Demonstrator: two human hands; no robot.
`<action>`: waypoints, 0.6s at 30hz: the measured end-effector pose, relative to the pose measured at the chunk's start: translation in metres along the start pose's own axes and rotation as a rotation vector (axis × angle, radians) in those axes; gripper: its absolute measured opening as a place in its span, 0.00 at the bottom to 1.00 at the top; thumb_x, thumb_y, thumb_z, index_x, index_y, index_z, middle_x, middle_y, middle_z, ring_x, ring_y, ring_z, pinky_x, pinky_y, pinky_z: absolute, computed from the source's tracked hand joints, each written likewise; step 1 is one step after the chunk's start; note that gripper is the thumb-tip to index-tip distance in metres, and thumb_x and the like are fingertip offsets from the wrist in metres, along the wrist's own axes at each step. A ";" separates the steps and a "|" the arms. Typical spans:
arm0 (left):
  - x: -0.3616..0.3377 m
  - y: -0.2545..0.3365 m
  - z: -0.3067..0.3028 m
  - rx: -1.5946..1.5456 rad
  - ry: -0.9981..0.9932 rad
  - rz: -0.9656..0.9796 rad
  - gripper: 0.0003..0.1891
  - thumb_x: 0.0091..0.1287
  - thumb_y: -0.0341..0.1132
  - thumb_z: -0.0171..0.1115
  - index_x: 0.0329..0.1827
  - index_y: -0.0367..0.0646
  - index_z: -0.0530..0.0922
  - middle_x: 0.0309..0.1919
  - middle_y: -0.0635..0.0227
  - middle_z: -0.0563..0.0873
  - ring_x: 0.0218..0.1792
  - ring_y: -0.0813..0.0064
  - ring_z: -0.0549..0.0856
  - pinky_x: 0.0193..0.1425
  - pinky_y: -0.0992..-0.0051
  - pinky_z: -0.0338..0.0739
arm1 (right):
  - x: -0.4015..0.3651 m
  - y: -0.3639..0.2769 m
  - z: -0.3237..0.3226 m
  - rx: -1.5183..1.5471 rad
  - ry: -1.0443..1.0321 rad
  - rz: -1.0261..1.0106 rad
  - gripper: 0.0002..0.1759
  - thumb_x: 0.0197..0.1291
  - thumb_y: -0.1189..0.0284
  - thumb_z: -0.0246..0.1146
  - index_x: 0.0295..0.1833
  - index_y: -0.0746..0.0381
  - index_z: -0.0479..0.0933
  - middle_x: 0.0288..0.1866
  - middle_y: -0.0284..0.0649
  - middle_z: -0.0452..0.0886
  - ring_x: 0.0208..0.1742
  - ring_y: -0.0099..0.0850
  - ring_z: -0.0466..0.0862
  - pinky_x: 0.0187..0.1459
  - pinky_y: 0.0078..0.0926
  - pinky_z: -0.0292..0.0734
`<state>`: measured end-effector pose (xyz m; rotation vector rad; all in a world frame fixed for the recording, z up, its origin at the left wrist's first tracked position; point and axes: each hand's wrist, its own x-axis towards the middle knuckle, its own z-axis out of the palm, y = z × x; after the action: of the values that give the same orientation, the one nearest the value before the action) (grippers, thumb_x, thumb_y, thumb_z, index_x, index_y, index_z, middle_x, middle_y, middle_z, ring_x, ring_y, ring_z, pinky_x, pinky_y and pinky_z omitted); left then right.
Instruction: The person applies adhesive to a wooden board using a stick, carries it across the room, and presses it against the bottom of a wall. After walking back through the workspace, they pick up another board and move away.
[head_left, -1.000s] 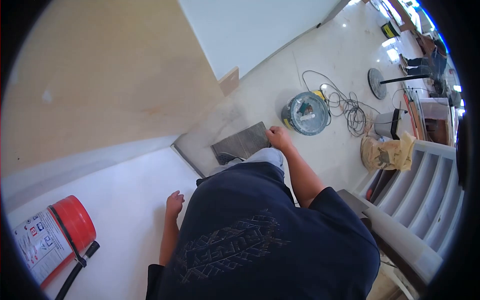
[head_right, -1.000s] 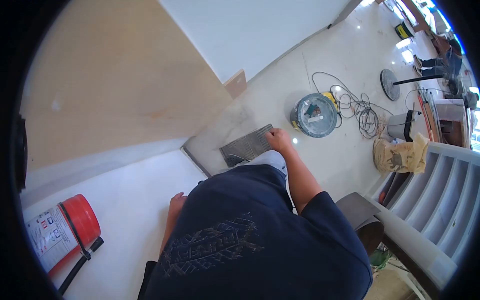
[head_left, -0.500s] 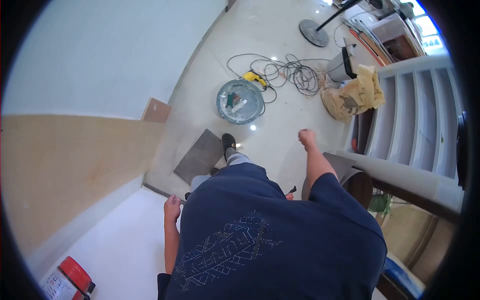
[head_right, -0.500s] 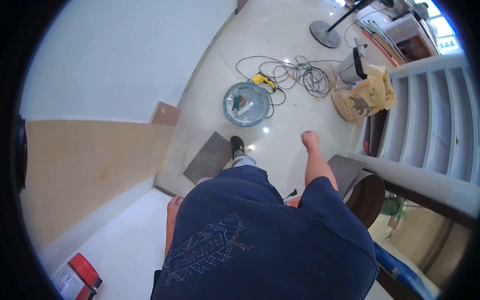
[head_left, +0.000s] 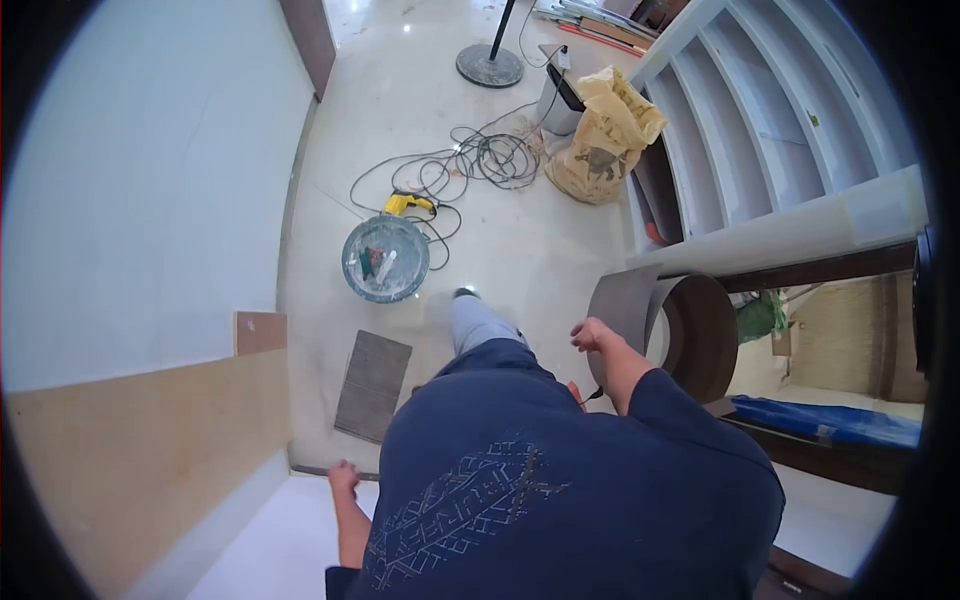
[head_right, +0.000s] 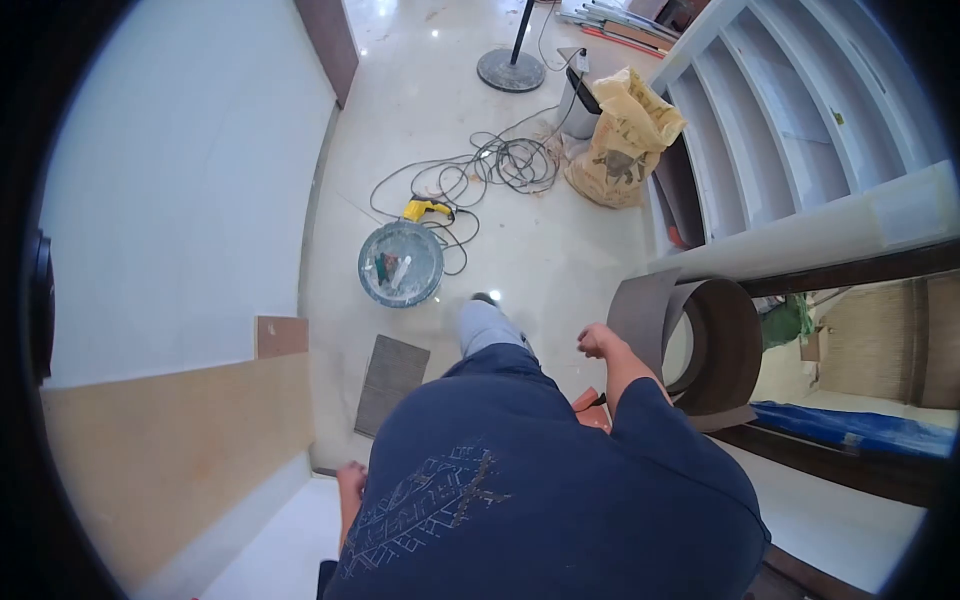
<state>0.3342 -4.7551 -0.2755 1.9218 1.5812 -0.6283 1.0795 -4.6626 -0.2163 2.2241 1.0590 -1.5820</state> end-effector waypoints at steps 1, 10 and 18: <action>-0.010 0.037 -0.017 -0.528 0.024 -0.254 0.17 0.62 0.33 0.57 0.52 0.34 0.80 0.40 0.53 0.85 0.33 0.63 0.87 0.35 0.69 0.80 | 0.058 0.049 -0.004 0.037 0.046 -0.049 0.16 0.55 0.69 0.61 0.50 0.59 0.80 0.41 0.40 0.85 0.34 0.35 0.85 0.38 0.31 0.80; 0.040 0.203 -0.003 -0.485 0.164 -0.180 0.20 0.65 0.45 0.57 0.40 0.33 0.82 0.28 0.55 0.85 0.28 0.66 0.85 0.34 0.67 0.79 | 0.131 -0.066 -0.179 -0.017 0.349 -0.468 0.12 0.57 0.67 0.54 0.34 0.60 0.82 0.30 0.39 0.83 0.32 0.26 0.82 0.34 0.26 0.76; 0.148 0.405 -0.281 -0.996 0.041 -0.514 0.22 0.65 0.47 0.58 0.23 0.35 0.80 0.14 0.65 0.77 0.21 0.74 0.79 0.28 0.68 0.74 | 0.133 -0.038 -0.326 0.165 0.181 -0.172 0.25 0.65 0.52 0.53 0.33 0.63 0.81 0.26 0.40 0.82 0.31 0.28 0.82 0.36 0.30 0.76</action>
<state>0.7603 -4.5138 -0.1177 0.8065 1.9057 0.0601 1.3156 -4.3999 -0.1960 2.4852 1.2399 -1.6127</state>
